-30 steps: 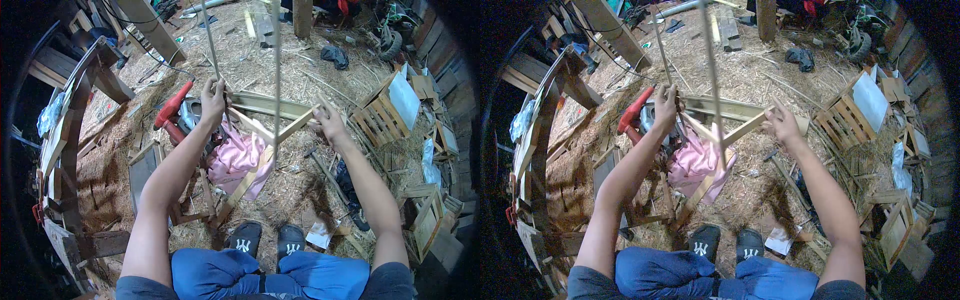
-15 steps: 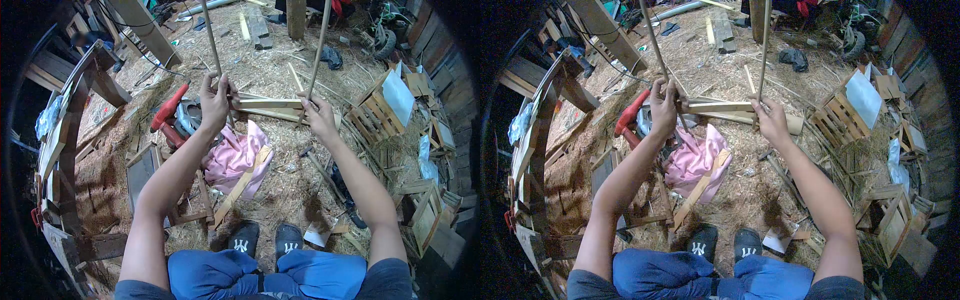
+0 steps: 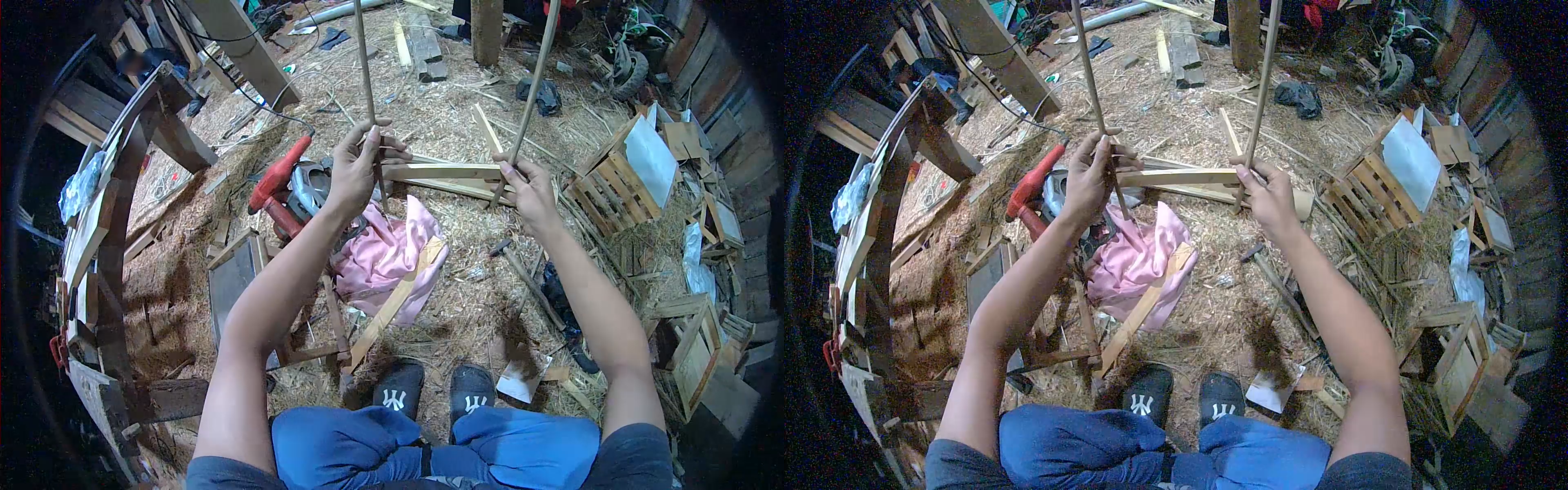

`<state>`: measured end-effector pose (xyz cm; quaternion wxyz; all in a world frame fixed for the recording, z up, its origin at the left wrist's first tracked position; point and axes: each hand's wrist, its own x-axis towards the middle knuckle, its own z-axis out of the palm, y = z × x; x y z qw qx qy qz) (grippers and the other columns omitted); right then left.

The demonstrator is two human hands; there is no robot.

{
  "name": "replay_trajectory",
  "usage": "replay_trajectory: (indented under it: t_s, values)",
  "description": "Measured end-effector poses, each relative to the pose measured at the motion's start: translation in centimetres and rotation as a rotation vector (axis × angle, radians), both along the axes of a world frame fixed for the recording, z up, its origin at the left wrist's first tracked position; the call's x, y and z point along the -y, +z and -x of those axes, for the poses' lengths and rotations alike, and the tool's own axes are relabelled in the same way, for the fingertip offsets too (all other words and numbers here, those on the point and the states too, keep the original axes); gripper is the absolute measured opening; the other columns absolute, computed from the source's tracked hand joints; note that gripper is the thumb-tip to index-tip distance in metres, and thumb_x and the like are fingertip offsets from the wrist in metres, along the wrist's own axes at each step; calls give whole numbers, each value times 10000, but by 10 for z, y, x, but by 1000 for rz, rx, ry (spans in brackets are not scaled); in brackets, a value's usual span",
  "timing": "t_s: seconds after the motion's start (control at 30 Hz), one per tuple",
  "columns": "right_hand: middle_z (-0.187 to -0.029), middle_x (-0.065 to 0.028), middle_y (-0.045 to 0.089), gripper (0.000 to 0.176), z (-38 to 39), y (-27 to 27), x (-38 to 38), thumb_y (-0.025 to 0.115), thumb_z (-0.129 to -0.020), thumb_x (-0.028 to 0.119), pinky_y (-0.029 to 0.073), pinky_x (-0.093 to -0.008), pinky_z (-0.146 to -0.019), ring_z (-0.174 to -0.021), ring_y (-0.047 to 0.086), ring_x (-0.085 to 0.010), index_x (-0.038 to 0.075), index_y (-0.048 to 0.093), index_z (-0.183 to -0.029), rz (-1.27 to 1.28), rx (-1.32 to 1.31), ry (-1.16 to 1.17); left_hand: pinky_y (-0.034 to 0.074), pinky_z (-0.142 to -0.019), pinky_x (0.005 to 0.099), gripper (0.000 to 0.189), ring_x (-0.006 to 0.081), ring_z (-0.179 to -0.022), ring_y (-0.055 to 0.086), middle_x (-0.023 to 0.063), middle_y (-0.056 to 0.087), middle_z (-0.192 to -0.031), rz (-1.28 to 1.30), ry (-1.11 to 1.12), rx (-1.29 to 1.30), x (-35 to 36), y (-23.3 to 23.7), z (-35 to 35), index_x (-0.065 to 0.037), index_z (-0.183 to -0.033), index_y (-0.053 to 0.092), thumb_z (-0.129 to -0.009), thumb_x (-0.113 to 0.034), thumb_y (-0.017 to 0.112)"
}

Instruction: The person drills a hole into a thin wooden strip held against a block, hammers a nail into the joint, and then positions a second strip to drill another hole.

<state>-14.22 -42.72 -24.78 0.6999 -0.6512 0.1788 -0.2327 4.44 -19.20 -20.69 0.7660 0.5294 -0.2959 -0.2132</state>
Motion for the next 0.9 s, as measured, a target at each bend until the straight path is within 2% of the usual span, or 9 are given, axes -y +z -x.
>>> replay_trajectory:
  t_s: [0.03,0.27,0.37,0.43,0.53,0.67,0.77,0.83,0.9]
  values:
    - [-1011,-48,701,208,1,-1,1,614,-1044,138,576,-298,-776,-897,690,-147,29,734,-1174,9,-8,11,644,-792,378,319,279,-917,752,148,699,-1013,-14,-31,19,-1,-2,-2,-50,-1319,529,-1108,-285,482]
    - [-1049,-73,695,237,7,2,3,605,-1052,167,617,-354,-784,-913,715,-185,40,699,-1229,-107,-46,67,636,-805,348,358,262,-914,752,151,698,-977,36,-96,-67,-4,-5,-6,-27,-1355,549,-1108,-279,487]
    - [-1110,-133,686,267,7,5,9,574,-1065,178,644,-413,-795,-947,733,-249,21,662,-1261,-102,-101,22,631,-850,338,406,238,-975,743,163,714,-1065,16,-180,-112,-5,2,0,-17,-1435,508,-1101,-248,509]
    - [-1118,-117,670,274,8,13,11,571,-1065,199,633,-420,-792,-955,714,-238,38,659,-1269,-254,-101,-32,615,-922,389,510,233,-1039,724,138,710,-1166,-157,-187,46,-5,5,6,4,-1490,458,-1052,-209,613]
    - [-1128,-103,655,279,11,13,17,566,-1065,216,630,-436,-799,-952,695,-229,50,657,-1270,-272,-128,1,593,-963,354,563,193,-1065,707,130,697,-1233,-272,-242,118,-11,9,10,20,-1497,466,-1005,-145,685]
    - [-1096,-98,665,287,14,9,21,564,-1064,231,631,-436,-788,-907,695,-220,50,659,-1265,-274,-129,35,574,-968,307,526,168,-1061,701,114,713,-1170,-267,-213,167,-11,11,16,28,-1462,504,-993,-111,696]
    - [-1051,-97,671,292,14,8,22,572,-1060,235,638,-430,-781,-869,700,-221,46,658,-1266,-274,-137,50,578,-964,314,475,170,-1046,706,110,721,-1128,-265,-183,136,-9,9,15,36,-1419,528,-996,-107,689]
    - [-1050,-95,680,292,12,6,25,591,-1054,227,643,-388,-703,-838,693,-197,23,681,-1242,-286,-104,68,583,-954,317,458,171,-1041,708,112,722,-1122,-251,-162,127,-9,4,16,39,-1403,533,-997,-106,687]
    - [-1054,-97,678,296,12,9,24,592,-1054,228,642,-386,-701,-830,688,-195,17,681,-1242,-285,-104,53,588,-945,320,442,172,-1037,710,114,723,-1116,-238,-143,119,-10,5,18,43,-1388,538,-999,-105,685]
